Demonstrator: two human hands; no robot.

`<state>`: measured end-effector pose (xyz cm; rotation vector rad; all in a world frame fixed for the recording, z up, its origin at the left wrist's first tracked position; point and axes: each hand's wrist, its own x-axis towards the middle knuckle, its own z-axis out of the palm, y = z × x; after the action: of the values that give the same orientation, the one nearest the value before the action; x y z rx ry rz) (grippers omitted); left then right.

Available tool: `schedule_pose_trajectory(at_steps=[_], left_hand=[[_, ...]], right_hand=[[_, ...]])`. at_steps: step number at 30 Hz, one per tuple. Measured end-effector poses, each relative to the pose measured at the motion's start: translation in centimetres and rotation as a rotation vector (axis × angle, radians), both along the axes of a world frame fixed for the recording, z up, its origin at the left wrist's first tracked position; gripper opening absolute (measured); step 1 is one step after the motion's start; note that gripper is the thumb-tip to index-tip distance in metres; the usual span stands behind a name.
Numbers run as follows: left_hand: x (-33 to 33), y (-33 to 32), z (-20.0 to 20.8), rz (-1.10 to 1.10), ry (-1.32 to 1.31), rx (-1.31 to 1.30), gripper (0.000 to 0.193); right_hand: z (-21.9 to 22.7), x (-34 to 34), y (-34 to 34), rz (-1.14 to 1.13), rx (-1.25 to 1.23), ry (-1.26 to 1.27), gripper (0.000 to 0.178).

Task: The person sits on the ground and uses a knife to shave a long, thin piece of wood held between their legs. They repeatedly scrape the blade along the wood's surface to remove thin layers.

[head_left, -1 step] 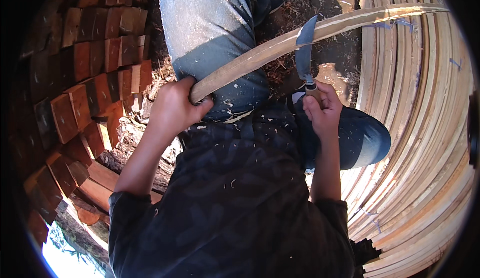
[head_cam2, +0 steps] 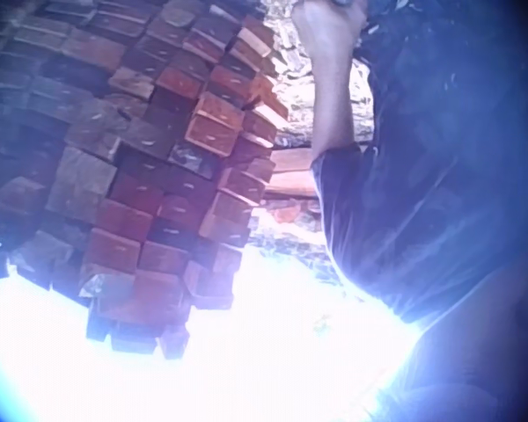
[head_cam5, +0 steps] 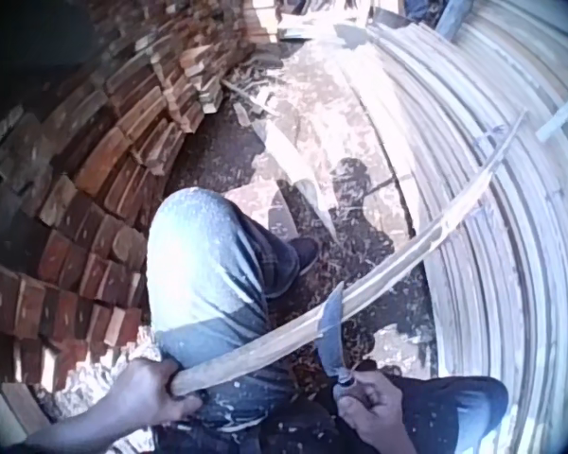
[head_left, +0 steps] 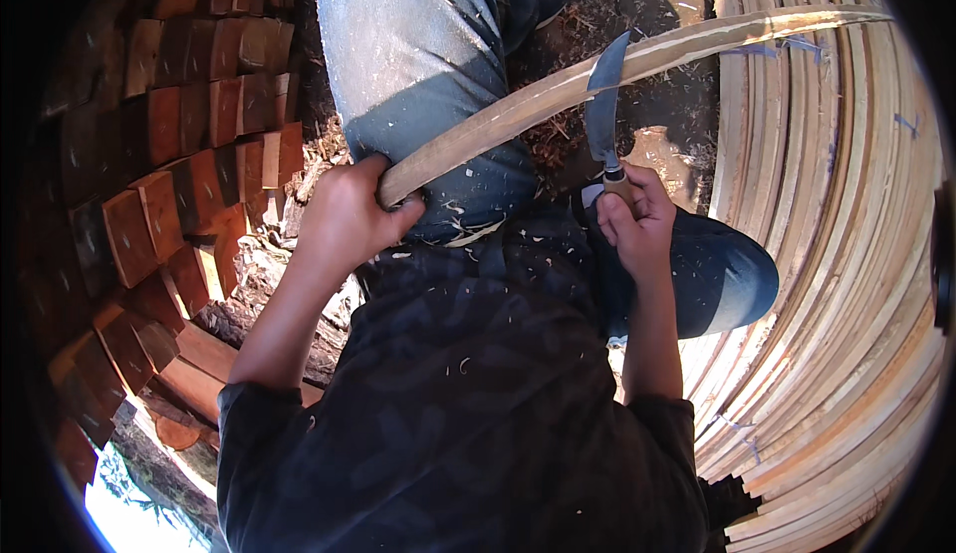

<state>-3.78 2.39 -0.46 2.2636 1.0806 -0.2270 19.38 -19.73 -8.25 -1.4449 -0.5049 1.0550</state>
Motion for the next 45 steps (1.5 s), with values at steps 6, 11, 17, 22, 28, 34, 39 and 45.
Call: schedule_pose_trajectory(at_steps=[6,11,17,22,28,34,39,45], left_hand=[[0.6,0.1,0.6,0.015,0.077,-0.045,0.031],[0.5,0.2,0.7,0.039,0.104,-0.069,0.034],[-0.1,0.0,0.2,0.021,0.002,-0.024,0.027],[0.2,0.0,0.0,-0.007,0.008,-0.002,0.026],[-0.1,0.2,0.0,0.009,0.008,-0.028,0.029],[0.2,0.3,0.6,0.029,0.053,-0.051,0.033],[0.2,0.4,0.7,0.033,0.065,-0.056,0.033],[0.4,0.1,0.8,0.032,0.078,-0.046,0.032]], right_hand=[[0.1,0.7,-0.1,-0.114,0.021,0.14,0.036],[0.1,1.4,0.2,-0.138,0.09,0.38,0.036],[1.3,-0.5,1.2,0.156,-0.011,0.122,0.036],[0.4,0.0,0.9,-0.057,0.038,0.159,0.034],[1.6,0.5,0.5,0.059,-0.045,-0.044,0.035],[1.2,0.1,0.5,0.013,0.028,0.198,0.034],[1.0,-0.8,0.9,0.132,-0.023,0.085,0.033],[1.4,-1.5,1.1,0.201,0.006,0.09,0.032]])
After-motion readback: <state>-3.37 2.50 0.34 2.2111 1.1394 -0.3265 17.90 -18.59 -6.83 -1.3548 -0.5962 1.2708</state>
